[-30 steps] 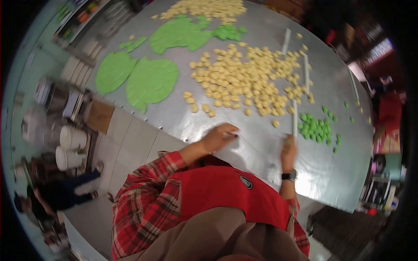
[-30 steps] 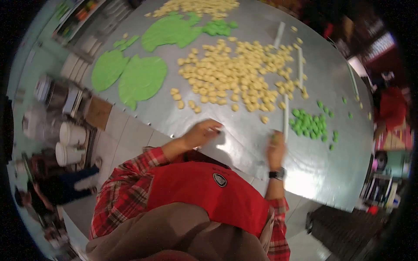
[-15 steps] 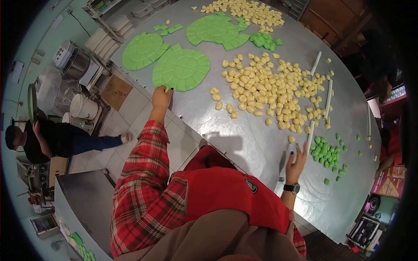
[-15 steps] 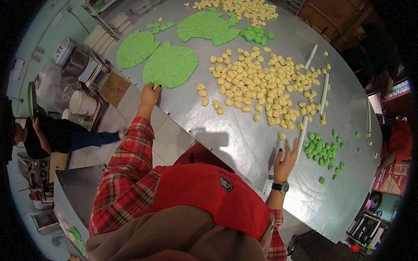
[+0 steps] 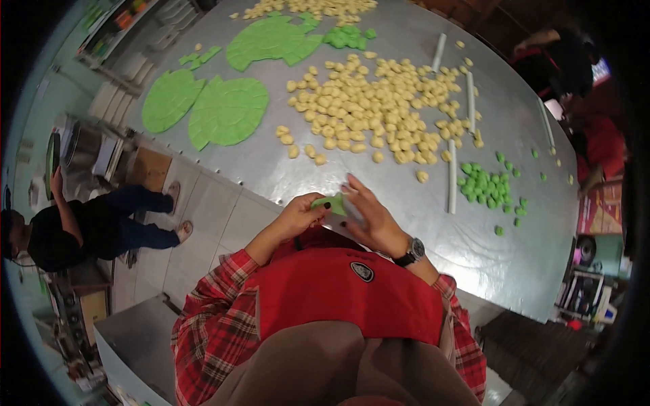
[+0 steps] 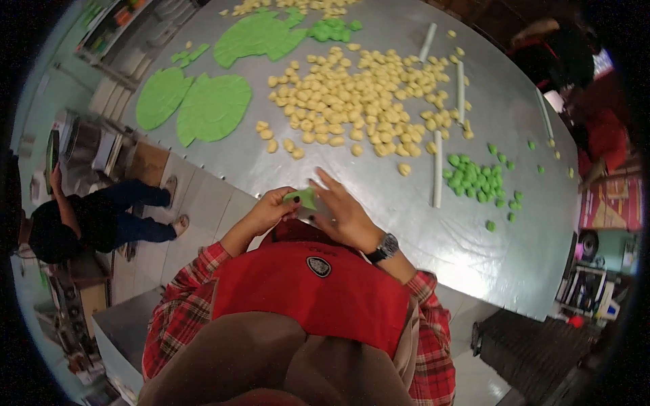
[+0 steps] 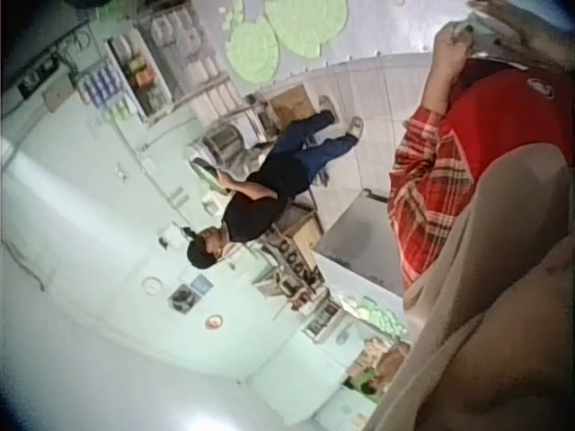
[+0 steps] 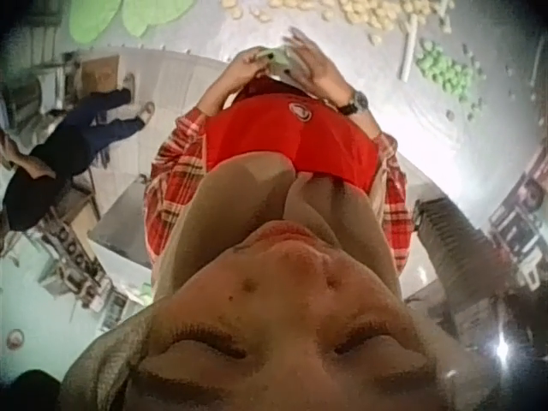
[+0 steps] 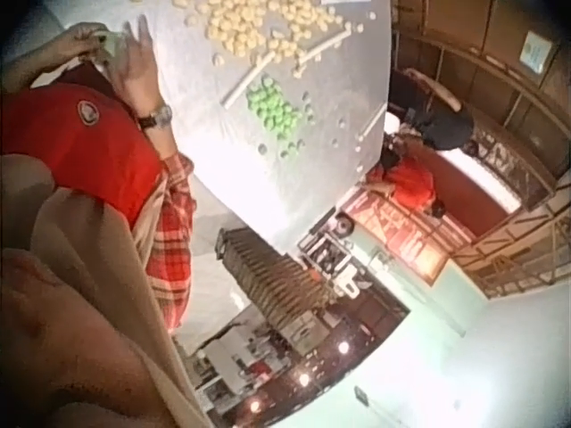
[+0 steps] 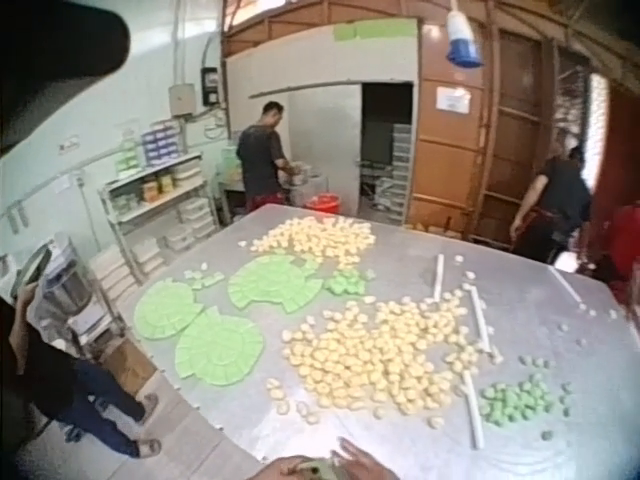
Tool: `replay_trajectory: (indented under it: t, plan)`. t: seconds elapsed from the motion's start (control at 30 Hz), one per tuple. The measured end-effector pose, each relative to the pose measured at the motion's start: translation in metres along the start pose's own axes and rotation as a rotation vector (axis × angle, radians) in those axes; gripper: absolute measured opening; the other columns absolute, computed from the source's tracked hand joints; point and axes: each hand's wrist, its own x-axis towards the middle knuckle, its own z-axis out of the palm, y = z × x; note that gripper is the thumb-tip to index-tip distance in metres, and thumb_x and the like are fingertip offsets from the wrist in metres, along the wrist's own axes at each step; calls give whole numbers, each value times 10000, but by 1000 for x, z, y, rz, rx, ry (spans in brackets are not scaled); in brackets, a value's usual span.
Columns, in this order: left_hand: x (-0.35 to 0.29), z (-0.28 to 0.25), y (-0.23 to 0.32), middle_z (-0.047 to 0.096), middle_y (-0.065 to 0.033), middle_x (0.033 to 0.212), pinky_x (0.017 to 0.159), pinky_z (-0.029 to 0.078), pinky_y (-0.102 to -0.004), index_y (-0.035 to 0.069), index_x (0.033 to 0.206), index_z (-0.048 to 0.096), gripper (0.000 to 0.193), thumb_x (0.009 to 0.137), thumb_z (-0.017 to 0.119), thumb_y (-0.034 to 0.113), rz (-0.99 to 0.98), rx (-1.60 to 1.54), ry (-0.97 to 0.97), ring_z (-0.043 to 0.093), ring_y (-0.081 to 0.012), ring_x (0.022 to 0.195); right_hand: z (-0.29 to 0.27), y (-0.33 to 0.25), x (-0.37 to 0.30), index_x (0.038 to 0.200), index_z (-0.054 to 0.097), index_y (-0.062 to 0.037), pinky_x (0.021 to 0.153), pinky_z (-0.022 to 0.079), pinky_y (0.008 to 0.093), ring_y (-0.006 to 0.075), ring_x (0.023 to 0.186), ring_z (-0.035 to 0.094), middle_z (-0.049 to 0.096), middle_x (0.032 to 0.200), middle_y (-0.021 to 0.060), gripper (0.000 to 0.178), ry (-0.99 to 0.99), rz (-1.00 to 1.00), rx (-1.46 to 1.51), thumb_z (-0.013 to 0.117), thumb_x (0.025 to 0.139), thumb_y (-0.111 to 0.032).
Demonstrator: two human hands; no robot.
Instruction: Shaping dough pieces and arranging them on the table and onto baking trays in a food production environment.
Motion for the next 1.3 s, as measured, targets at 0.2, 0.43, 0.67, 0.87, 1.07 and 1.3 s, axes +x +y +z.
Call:
replay_trajectory:
  t: [0.2, 0.43, 0.67, 0.87, 1.07, 1.3]
  plan:
    - [14, 39, 31, 643, -19, 829, 633, 478, -228, 14, 1053, 618, 172, 947, 496, 72, 212, 414, -129, 559, -74, 687, -15, -20, 7, 1207, 484, -21, 760, 525, 387, 330, 931, 615, 564, 1160, 165, 392, -242, 23, -277, 596, 838, -90]
    - [37, 53, 0, 627, -28, 782, 658, 479, -253, -4, 989, 612, 116, 930, 526, 48, 242, 478, -162, 563, -88, 720, -14, 4, -43, 1002, 563, -27, 681, 514, 421, 353, 757, 613, 611, 888, 141, 204, -138, 187, -314, 589, 814, -104]
    - [60, 26, -35, 512, -185, 1265, 982, 396, -460, -13, 1212, 533, 399, 815, 539, 34, 667, 1324, 193, 494, -353, 1172, -22, 83, -142, 1161, 539, -13, 1025, 397, 429, 411, 1255, 424, 462, 1332, 223, 438, 230, 300, -509, 634, 747, -118]
    - [131, 63, -37, 385, -140, 1439, 1079, 283, -502, 22, 1261, 517, 421, 857, 538, 140, 892, 1401, -63, 359, -335, 1324, 2, 89, -71, 1277, 488, -9, 1094, 274, 498, 355, 1339, 326, 373, 1422, 188, 514, 77, 236, -632, 614, 815, -197]
    - [99, 25, -18, 504, -136, 1344, 1086, 298, -465, 39, 1216, 563, 375, 842, 559, 59, 807, 1370, 44, 420, -354, 1281, -16, 92, -100, 1247, 523, -37, 1086, 287, 494, 342, 1312, 370, 436, 1369, 173, 431, 180, 354, -723, 565, 822, -97]
    - [76, 31, -59, 463, -136, 1385, 1021, 382, -305, 31, 1368, 437, 450, 920, 428, -15, 401, 227, -5, 488, -231, 1219, 24, 43, -79, 1227, 527, -61, 823, 490, 399, 359, 977, 562, 562, 1127, 151, 498, 310, 278, -212, 600, 739, 6]
